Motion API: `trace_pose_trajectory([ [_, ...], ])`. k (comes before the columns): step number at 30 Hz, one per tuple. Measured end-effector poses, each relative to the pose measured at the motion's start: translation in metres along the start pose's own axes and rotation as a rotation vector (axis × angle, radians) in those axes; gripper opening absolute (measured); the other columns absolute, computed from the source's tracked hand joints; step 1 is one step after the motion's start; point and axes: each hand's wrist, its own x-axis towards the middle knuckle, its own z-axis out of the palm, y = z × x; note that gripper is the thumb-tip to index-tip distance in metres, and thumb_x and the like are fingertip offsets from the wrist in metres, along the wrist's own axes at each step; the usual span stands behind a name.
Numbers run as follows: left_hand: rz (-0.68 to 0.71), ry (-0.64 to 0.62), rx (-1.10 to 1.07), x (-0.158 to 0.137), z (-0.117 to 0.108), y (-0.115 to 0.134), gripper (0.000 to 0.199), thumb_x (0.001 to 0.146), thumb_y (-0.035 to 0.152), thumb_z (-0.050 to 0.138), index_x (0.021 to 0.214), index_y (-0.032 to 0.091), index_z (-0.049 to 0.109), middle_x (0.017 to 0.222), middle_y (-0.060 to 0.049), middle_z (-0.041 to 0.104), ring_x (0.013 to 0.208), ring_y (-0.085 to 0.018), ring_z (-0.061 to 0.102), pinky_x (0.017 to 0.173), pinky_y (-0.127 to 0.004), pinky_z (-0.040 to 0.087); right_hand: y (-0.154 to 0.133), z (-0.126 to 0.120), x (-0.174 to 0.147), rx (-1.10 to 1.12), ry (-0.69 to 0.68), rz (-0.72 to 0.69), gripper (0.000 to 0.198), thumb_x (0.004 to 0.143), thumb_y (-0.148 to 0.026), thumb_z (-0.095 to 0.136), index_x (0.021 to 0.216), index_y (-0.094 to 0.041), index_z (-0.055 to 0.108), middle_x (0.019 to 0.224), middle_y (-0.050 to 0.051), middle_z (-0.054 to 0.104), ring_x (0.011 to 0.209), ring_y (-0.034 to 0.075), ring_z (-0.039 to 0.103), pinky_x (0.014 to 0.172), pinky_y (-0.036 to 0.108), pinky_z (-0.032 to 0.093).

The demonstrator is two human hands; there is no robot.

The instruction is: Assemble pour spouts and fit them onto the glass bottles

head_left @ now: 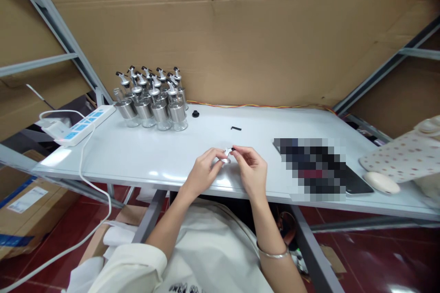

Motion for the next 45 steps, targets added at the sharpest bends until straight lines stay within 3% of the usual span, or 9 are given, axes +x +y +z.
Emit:
trace_pose_trajectory([
  [6,0.081,0.021,0.025,0.0001,-0.0003,-0.0014,0.013,0.088,0.013,0.049,0.094,0.019,0.059,0.097,-0.006,0.066,0.098,-0.016,0.063,0.086,-0.027,0.049,0.0032,-0.0012,-0.0006,-0.014,0.034,-0.122,0.008,0.075,-0.024,0.066,0.081,-0.02,0.07,0.085,0.005,0.07,0.083,0.018,0.065,0.078,0.034,0.052],
  [22,0.087,-0.009,0.041,-0.0003,-0.0001,-0.0019,0.013,0.089,0.015,0.049,0.095,0.018,0.06,0.099,-0.007,0.066,0.099,-0.017,0.063,0.087,-0.028,0.049,0.0002,0.0005,-0.0017,0.052,0.054,-0.062,0.011,0.073,-0.029,0.07,0.073,-0.019,0.065,0.078,0.004,0.069,0.079,0.018,0.065,0.077,0.034,0.052],
  [32,0.11,-0.018,0.041,0.0013,-0.0006,0.0009,0.014,0.089,0.014,0.048,0.093,0.018,0.061,0.098,-0.008,0.067,0.1,-0.017,0.064,0.087,-0.029,0.05,0.0016,-0.0006,-0.0009,0.044,0.149,-0.031,0.013,0.067,-0.026,0.074,0.076,-0.019,0.068,0.078,0.003,0.069,0.073,0.017,0.065,0.073,0.033,0.053],
  [45,0.121,-0.012,0.024,0.001,0.0002,-0.0012,0.012,0.09,0.018,0.051,0.094,0.019,0.062,0.094,-0.007,0.068,0.099,-0.017,0.064,0.087,-0.029,0.05,0.0012,-0.0027,-0.0008,0.024,0.089,-0.086,0.007,0.07,-0.023,0.071,0.076,-0.019,0.072,0.081,0.004,0.071,0.082,0.019,0.065,0.077,0.034,0.053],
])
